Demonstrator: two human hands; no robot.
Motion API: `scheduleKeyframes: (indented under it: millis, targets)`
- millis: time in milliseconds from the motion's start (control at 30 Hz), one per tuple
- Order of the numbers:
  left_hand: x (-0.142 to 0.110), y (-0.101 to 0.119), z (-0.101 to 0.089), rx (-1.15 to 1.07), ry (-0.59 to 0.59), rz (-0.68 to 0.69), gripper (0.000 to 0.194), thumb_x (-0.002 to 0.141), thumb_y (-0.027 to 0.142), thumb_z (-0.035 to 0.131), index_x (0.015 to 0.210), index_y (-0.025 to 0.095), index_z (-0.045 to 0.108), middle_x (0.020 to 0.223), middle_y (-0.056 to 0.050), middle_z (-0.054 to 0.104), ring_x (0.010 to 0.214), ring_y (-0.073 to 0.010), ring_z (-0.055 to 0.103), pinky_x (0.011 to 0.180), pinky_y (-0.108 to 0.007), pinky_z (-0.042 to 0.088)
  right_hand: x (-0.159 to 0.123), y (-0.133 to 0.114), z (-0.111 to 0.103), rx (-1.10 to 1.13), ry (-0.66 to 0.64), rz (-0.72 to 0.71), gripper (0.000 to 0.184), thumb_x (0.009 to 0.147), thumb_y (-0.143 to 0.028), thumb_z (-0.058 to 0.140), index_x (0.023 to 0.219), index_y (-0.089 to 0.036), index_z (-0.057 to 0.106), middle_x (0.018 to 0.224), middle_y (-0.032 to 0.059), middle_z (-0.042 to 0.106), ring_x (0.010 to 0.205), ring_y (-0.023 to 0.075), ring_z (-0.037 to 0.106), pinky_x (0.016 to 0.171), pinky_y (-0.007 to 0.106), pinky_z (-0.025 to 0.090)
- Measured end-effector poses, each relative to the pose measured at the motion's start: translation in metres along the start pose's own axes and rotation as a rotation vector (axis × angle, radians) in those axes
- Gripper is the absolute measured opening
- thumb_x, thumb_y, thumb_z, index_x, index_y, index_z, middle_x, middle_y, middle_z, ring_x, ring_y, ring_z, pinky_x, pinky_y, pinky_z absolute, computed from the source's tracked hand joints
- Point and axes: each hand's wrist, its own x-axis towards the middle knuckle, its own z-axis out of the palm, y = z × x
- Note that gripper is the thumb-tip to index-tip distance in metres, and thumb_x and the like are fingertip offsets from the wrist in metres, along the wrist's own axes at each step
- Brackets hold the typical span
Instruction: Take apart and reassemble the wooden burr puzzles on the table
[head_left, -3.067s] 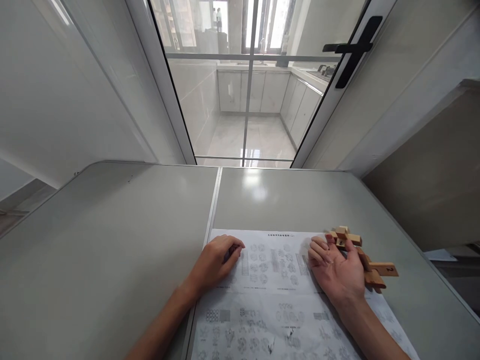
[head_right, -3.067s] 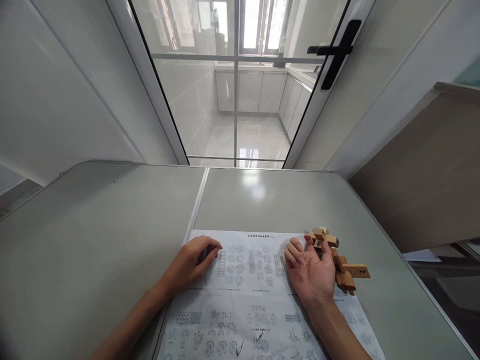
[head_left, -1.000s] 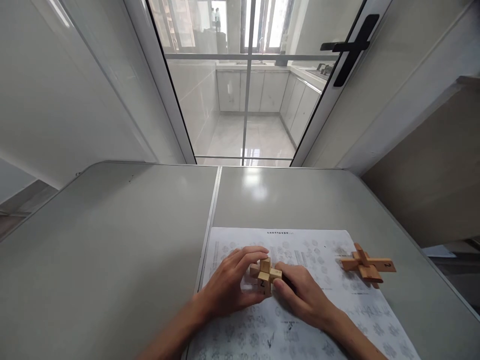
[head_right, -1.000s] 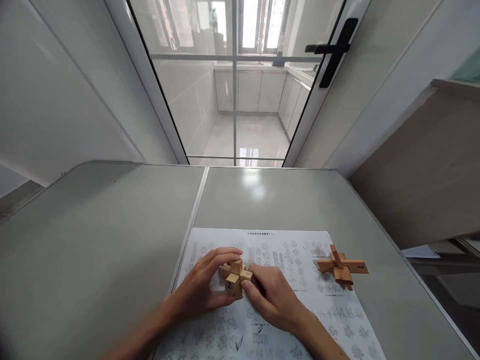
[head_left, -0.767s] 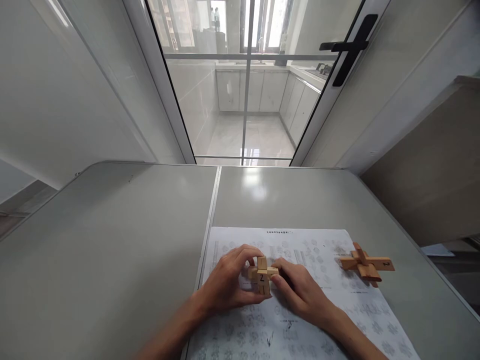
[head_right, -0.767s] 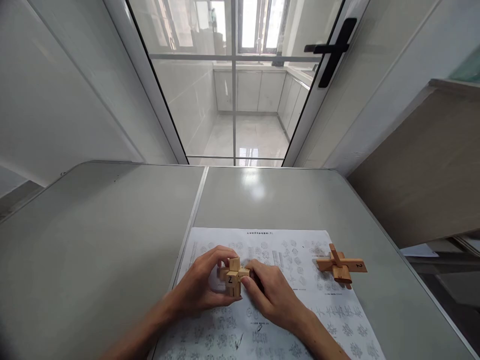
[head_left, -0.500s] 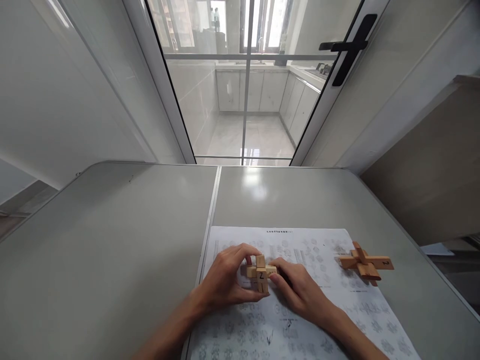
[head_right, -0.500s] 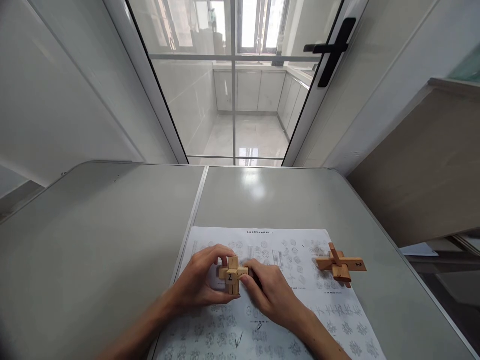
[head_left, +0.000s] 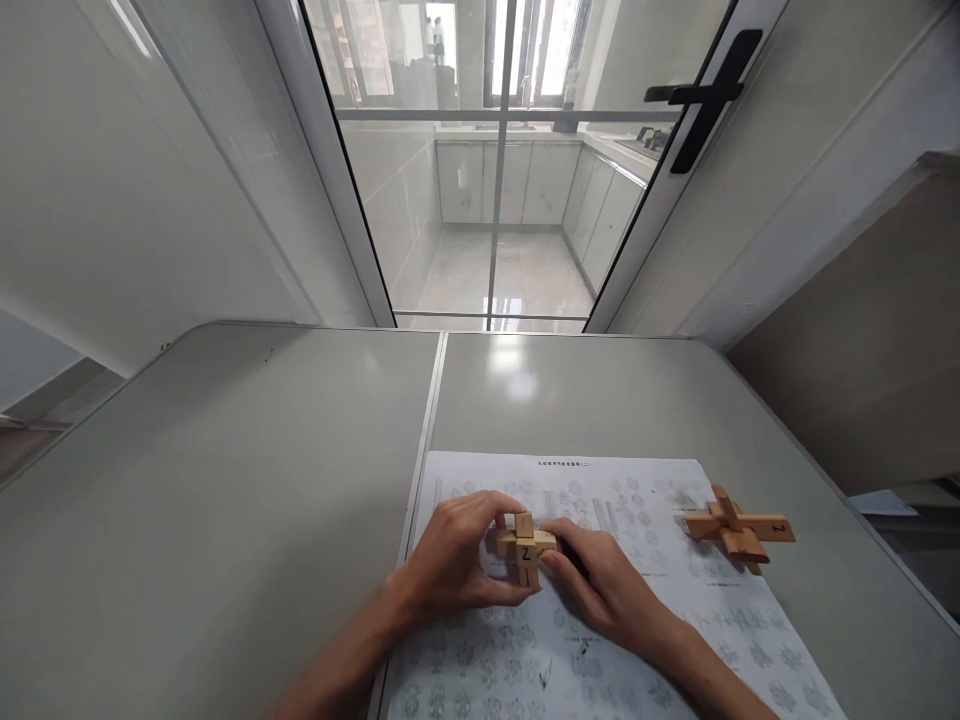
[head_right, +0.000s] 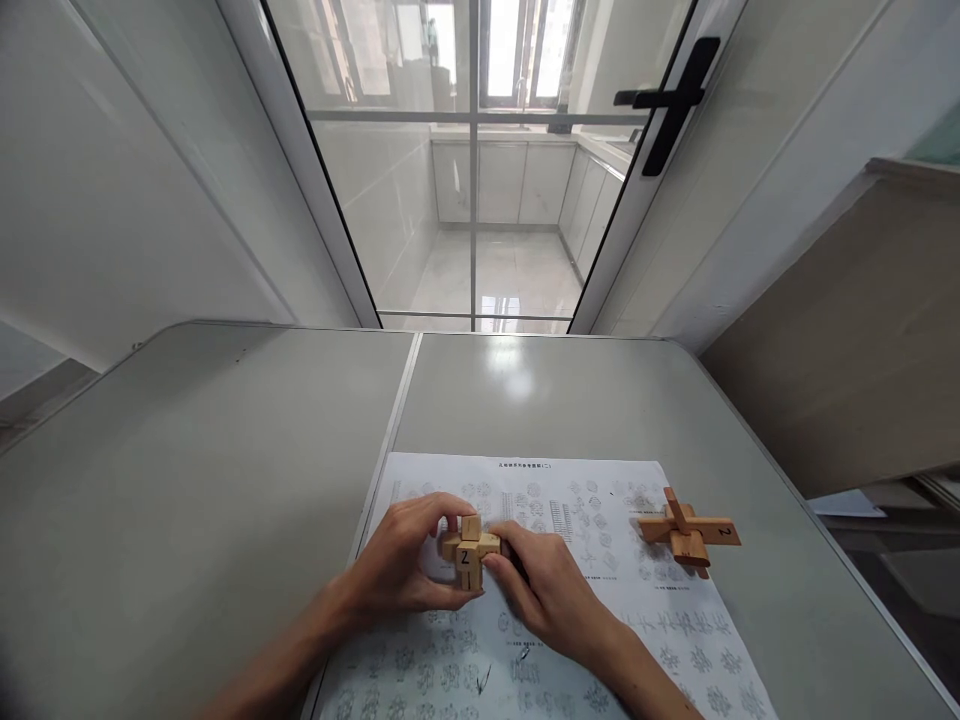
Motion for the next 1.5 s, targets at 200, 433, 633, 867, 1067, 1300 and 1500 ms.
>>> scheduleKeyframes:
  millis: [200,433,633,867,1067,1300,1500]
  targets:
    - [0.000,0.001,-0.001,0.011,0.009,0.007,0.046,0.072,0.031,0.084,0.112,0.025,0.063,0.096,-0.001,0.076,0.081,-0.0189,0.070,0.075,-0.030,0.051,-0.001,0.003,0.002,-0.039,0.013,-0.027,0.023,0.113,-0.039,0.043,0.111,-0.023,0.059,0.083,0.0034,0.068,0.068,0.0190,0.060,0.064,0.030,0.043]
    - [0.001,0.001,-0.001,0.002,-0.010,-0.011,0.048,0.064,0.033,0.089,0.106,0.023,0.068,0.090,0.001,0.075,0.077,-0.0184,0.068,0.074,-0.031,0.050,0.000,-0.002,0.000,-0.033,-0.010,-0.052,0.016,0.112,-0.033,0.044,0.111,-0.025,0.057,0.084,0.0020,0.064,0.068,0.0187,0.056,0.066,0.030,0.044]
    - [0.001,0.002,-0.004,-0.059,-0.050,-0.083,0.052,0.059,0.044,0.095,0.098,0.022,0.070,0.087,0.001,0.073,0.076,-0.0181,0.065,0.073,-0.030,0.049,0.000,-0.002,-0.001,-0.030,0.016,-0.096,0.012,0.110,-0.029,0.048,0.117,-0.027,0.057,0.092,0.0027,0.067,0.072,0.0191,0.061,0.068,0.030,0.047]
    - [0.003,0.001,-0.009,-0.159,-0.119,-0.153,0.054,0.060,0.049,0.095,0.100,0.021,0.071,0.087,0.001,0.072,0.077,-0.0169,0.060,0.072,-0.028,0.046,-0.003,0.004,0.002,-0.004,0.059,-0.127,0.020,0.112,-0.030,0.046,0.129,-0.027,0.055,0.099,0.0036,0.071,0.073,0.0179,0.064,0.068,0.029,0.050]
    - [0.002,-0.002,-0.010,-0.186,-0.154,-0.160,0.055,0.058,0.046,0.096,0.102,0.021,0.073,0.088,0.001,0.071,0.079,-0.0172,0.059,0.074,-0.029,0.044,-0.005,0.002,0.000,-0.145,0.092,-0.235,0.026,0.111,-0.026,0.046,0.137,-0.026,0.052,0.102,0.0048,0.075,0.072,0.0182,0.070,0.068,0.030,0.054]
    - [0.003,-0.001,-0.013,-0.217,-0.172,-0.153,0.055,0.058,0.045,0.096,0.100,0.021,0.073,0.090,0.000,0.072,0.081,-0.0177,0.060,0.077,-0.029,0.045,-0.005,-0.001,0.000,-0.204,0.120,-0.295,0.028,0.111,-0.024,0.046,0.139,-0.024,0.051,0.096,0.0050,0.076,0.069,0.0183,0.070,0.064,0.029,0.055]
    - [0.003,0.002,-0.014,-0.210,-0.200,-0.129,0.052,0.061,0.052,0.094,0.098,0.021,0.074,0.089,0.000,0.073,0.081,-0.0178,0.061,0.083,-0.031,0.046,-0.003,-0.007,-0.004,-0.176,0.090,-0.323,0.028,0.109,-0.016,0.045,0.135,-0.023,0.052,0.098,0.0060,0.074,0.077,0.0184,0.070,0.069,0.029,0.055]
